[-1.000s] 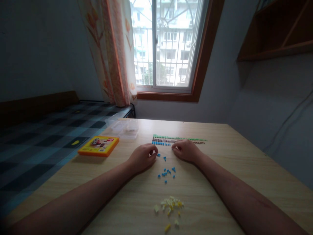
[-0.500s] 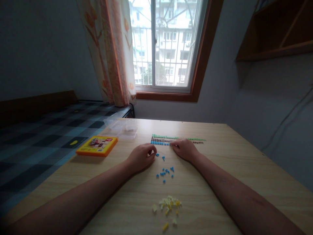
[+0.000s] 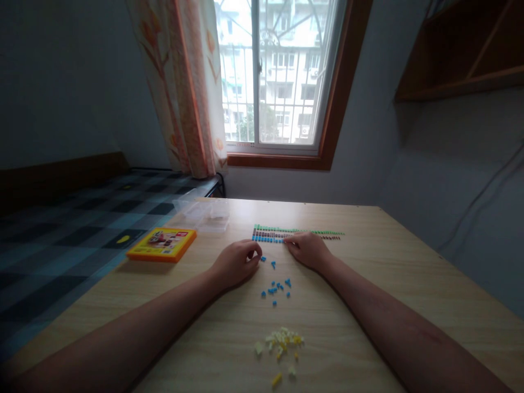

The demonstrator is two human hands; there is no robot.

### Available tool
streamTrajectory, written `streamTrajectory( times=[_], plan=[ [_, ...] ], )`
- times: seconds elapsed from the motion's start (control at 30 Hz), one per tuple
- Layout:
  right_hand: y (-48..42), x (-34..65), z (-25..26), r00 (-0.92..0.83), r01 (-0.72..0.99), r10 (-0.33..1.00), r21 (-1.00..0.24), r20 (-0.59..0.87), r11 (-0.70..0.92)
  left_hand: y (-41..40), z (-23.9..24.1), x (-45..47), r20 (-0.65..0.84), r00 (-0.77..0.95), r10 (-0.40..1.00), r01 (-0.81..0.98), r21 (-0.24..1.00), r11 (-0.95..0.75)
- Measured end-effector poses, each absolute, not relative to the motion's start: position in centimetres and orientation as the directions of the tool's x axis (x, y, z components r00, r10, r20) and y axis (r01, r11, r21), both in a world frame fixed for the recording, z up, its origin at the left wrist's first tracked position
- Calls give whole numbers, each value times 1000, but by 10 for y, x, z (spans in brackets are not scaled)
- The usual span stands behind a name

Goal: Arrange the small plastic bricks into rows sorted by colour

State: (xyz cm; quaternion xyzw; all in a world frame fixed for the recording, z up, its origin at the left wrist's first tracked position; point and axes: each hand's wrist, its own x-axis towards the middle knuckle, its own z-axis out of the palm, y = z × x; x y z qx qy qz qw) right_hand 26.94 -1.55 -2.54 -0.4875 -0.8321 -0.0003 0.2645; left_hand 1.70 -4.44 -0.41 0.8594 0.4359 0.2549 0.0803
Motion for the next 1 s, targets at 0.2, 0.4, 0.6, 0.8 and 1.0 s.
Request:
streamTrajectory(
  times=[0.2,0.4,0.6,0.8,1.0],
  plan=[
    [-16,270,-24,-384,810,814,-265,435,523,-45,-3,17,371,486,791,710,359,-605],
    [-16,269,-24,-369,801,811,-286,454,525,-46,-1,17,362,490,793,712,360,-603],
    [-15,270,-24,-369,800,812,-292,452,525,-47,-1,17,361,481,799,716,363,-596],
    [-15,269,-24,-348,785,802,-316,486,532,-46,-3,17,369,481,795,715,360,-599],
    [-21,262,-22,-397,657,763,-423,509,624,-46,-2,18,363,476,801,716,369,-593]
  ],
)
